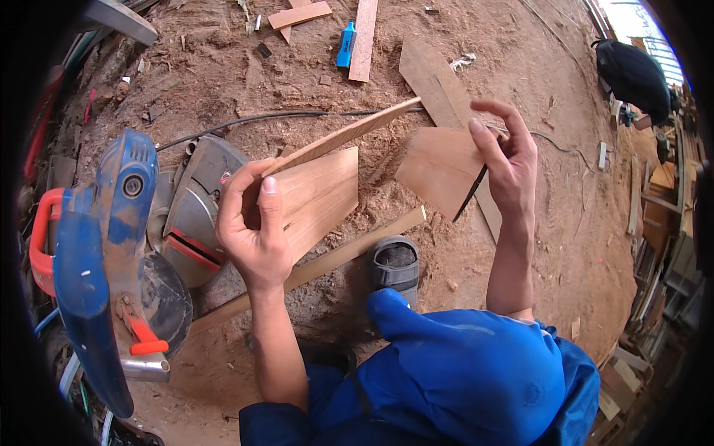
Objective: The person cuts a block of wood using a miter saw and then saws a long piece of wood with the same tool.
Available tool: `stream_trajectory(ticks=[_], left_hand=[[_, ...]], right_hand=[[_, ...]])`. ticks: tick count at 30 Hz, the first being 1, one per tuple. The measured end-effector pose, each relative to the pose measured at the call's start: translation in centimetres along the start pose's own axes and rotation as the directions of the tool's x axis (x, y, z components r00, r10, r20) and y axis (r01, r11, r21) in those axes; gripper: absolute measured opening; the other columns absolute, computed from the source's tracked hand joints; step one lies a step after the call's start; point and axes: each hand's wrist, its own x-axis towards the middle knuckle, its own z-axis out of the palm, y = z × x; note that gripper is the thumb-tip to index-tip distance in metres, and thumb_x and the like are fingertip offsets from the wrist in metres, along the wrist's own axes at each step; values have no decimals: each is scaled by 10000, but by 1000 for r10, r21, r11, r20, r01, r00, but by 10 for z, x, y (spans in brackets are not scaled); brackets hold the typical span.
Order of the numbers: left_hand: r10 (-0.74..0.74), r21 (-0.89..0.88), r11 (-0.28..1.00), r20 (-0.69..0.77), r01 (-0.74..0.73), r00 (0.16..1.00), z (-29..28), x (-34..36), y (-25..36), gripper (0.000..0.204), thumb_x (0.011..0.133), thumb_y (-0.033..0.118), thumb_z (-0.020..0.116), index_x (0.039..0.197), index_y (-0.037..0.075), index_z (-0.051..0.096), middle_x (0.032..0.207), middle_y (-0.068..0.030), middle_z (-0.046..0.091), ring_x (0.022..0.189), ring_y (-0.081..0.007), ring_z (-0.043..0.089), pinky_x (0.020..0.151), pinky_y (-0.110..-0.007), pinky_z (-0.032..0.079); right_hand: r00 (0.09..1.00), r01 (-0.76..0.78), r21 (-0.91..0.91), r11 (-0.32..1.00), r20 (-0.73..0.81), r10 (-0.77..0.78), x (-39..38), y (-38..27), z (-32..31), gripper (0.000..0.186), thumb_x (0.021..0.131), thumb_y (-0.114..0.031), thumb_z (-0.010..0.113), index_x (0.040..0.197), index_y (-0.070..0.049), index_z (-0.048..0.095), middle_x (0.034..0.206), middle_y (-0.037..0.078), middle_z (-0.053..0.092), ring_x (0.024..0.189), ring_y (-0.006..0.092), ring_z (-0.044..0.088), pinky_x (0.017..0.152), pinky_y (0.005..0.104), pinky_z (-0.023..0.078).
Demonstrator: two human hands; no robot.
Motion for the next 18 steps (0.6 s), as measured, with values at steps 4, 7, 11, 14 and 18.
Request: stream_trajectory(ticks=[4, 7, 11, 14, 18], left_hand=[[65, -24, 998, 33, -64, 997, 2, -4, 1, 181, 1014, 29, 595, 1167, -48, 655, 1148, -137, 690, 1113, -248, 702, 972, -354, 547], [141, 5, 990, 42, -142, 989, 6, -7, 1, 176, 987, 17, 621, 1149, -30, 672, 1131, -145, 704, 1076, -247, 709, 957, -353, 548], [150, 72, 984, 129, -160, 980, 9, -8, 5, 204, 1017, 4, 559, 1197, -39, 643, 1192, -136, 670, 1163, -247, 676, 1030, -371, 502], [138, 16, 990, 96, -141, 986, 25, -9, 10, 200, 1014, 15, 574, 1193, -42, 645, 1193, -129, 671, 1166, -247, 674, 1023, -369, 507], [44, -131, 990, -5, -44, 999, 47, -9, 13, 216, 1024, 32, 565, 1210, -39, 648, 1209, -116, 678, 1149, -178, 640, 1030, -327, 481]], right_hand=[[952, 179, 82, 980, 237, -194, 10, 1, 6, 501, 890, -125, 696, 1382, -107, 604, 1219, 71, 663, 844, 88, 615, 733, 258, 524], [850, 374, -9, 927, 403, -339, 24, 6, 7, 492, 846, -146, 672, 1337, -130, 658, 1209, 55, 688, 930, 152, 654, 799, 335, 547], [886, 300, -196, 934, 420, -196, 20, -17, 18, 332, 831, -155, 660, 1147, -87, 732, 1020, 104, 736, 909, 231, 681, 807, 377, 548], [926, 290, -392, 873, 346, -153, 19, -31, 23, 246, 836, -156, 675, 1054, -53, 724, 956, 132, 728, 874, 250, 688, 794, 387, 545], [929, 318, -443, 838, 323, -182, 23, -35, 20, 185, 838, -154, 697, 973, -28, 707, 885, 140, 710, 820, 271, 683, 764, 394, 536]])
